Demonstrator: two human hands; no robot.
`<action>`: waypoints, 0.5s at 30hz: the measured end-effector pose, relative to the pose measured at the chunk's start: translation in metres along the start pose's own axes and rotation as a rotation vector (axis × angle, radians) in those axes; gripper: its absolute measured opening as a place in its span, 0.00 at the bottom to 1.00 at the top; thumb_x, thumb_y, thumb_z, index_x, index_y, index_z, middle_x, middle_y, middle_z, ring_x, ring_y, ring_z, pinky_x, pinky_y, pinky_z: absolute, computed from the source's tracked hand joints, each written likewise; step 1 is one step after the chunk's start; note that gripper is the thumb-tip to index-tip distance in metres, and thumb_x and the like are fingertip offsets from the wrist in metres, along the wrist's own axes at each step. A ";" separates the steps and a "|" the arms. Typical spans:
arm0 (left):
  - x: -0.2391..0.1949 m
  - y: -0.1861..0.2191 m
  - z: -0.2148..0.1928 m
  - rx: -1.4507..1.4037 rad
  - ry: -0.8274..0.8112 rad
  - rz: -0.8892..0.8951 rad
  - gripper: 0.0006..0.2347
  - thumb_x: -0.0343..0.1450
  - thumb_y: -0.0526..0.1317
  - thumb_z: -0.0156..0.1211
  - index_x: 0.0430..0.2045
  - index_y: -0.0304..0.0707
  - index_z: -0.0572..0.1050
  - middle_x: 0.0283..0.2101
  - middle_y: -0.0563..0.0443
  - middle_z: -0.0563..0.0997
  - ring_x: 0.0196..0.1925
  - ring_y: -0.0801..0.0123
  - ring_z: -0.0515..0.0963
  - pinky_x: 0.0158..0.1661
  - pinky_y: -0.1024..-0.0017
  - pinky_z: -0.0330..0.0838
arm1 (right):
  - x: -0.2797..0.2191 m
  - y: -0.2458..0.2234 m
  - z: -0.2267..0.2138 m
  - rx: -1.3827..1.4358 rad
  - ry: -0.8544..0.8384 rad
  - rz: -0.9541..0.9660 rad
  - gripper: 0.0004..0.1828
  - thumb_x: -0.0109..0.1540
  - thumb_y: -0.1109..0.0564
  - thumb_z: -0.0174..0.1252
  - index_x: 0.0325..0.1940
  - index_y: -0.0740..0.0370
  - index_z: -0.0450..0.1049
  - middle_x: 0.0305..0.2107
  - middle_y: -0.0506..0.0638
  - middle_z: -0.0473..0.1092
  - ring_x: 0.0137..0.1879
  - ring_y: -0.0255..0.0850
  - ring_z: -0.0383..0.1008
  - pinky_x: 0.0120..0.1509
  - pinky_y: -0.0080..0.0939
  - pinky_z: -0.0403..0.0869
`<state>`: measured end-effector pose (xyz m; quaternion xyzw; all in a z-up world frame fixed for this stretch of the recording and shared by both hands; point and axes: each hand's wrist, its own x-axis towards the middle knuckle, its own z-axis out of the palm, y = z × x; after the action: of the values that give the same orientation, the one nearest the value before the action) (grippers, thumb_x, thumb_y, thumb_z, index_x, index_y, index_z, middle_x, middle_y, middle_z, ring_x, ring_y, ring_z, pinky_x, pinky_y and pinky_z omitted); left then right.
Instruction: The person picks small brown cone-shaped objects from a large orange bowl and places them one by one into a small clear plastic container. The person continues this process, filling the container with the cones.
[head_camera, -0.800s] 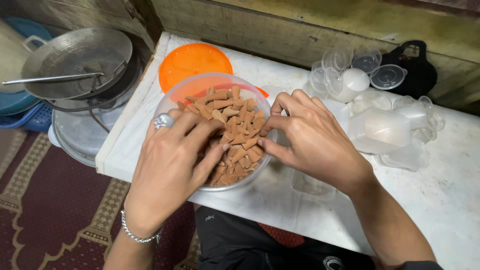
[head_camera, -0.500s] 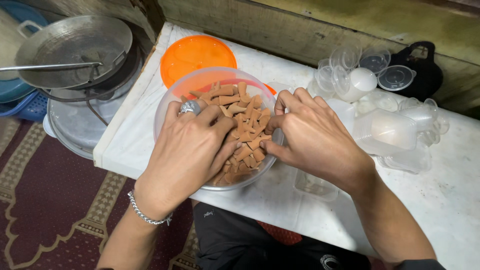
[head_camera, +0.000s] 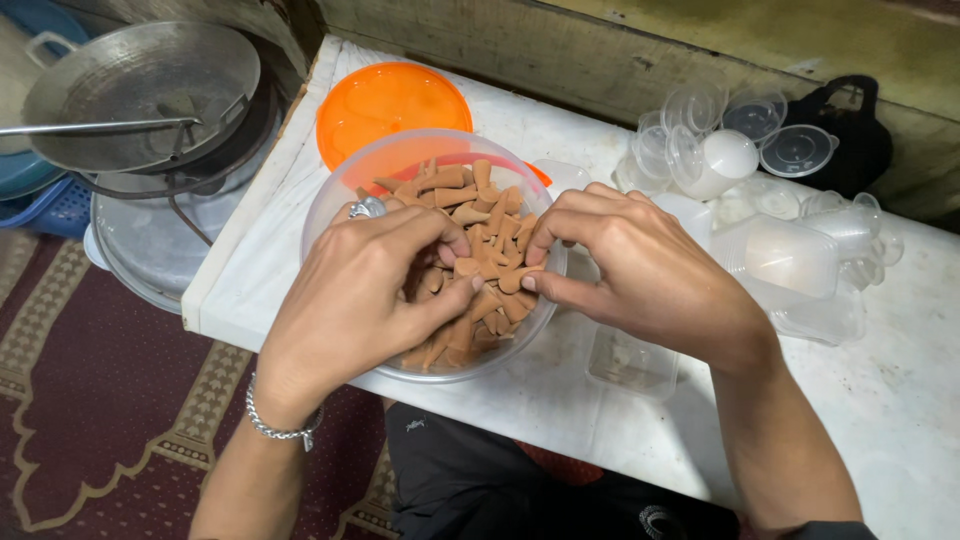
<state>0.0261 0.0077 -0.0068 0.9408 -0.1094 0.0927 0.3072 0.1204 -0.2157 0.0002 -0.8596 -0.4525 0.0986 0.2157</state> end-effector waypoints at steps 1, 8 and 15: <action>-0.001 -0.001 -0.001 0.001 -0.001 0.003 0.06 0.67 0.43 0.60 0.28 0.44 0.75 0.26 0.59 0.80 0.28 0.69 0.78 0.34 0.68 0.67 | -0.001 -0.001 -0.001 0.000 0.003 0.002 0.07 0.62 0.47 0.60 0.36 0.50 0.77 0.34 0.39 0.74 0.43 0.38 0.72 0.50 0.43 0.66; -0.004 0.013 -0.007 -0.204 0.065 -0.011 0.16 0.69 0.37 0.57 0.51 0.42 0.74 0.38 0.58 0.81 0.33 0.74 0.75 0.41 0.76 0.68 | -0.013 -0.008 -0.011 0.148 0.174 0.044 0.06 0.61 0.54 0.62 0.41 0.53 0.78 0.30 0.42 0.76 0.37 0.34 0.76 0.49 0.35 0.70; -0.019 0.038 0.004 -0.418 0.224 0.032 0.06 0.70 0.39 0.59 0.35 0.37 0.78 0.34 0.54 0.81 0.32 0.74 0.73 0.36 0.78 0.65 | -0.050 -0.010 -0.023 0.141 0.502 -0.003 0.04 0.61 0.60 0.66 0.40 0.60 0.78 0.36 0.44 0.78 0.35 0.30 0.73 0.41 0.32 0.64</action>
<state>-0.0019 -0.0221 0.0063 0.8386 -0.1064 0.1767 0.5042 0.0929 -0.2581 0.0240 -0.8393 -0.3783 -0.0868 0.3808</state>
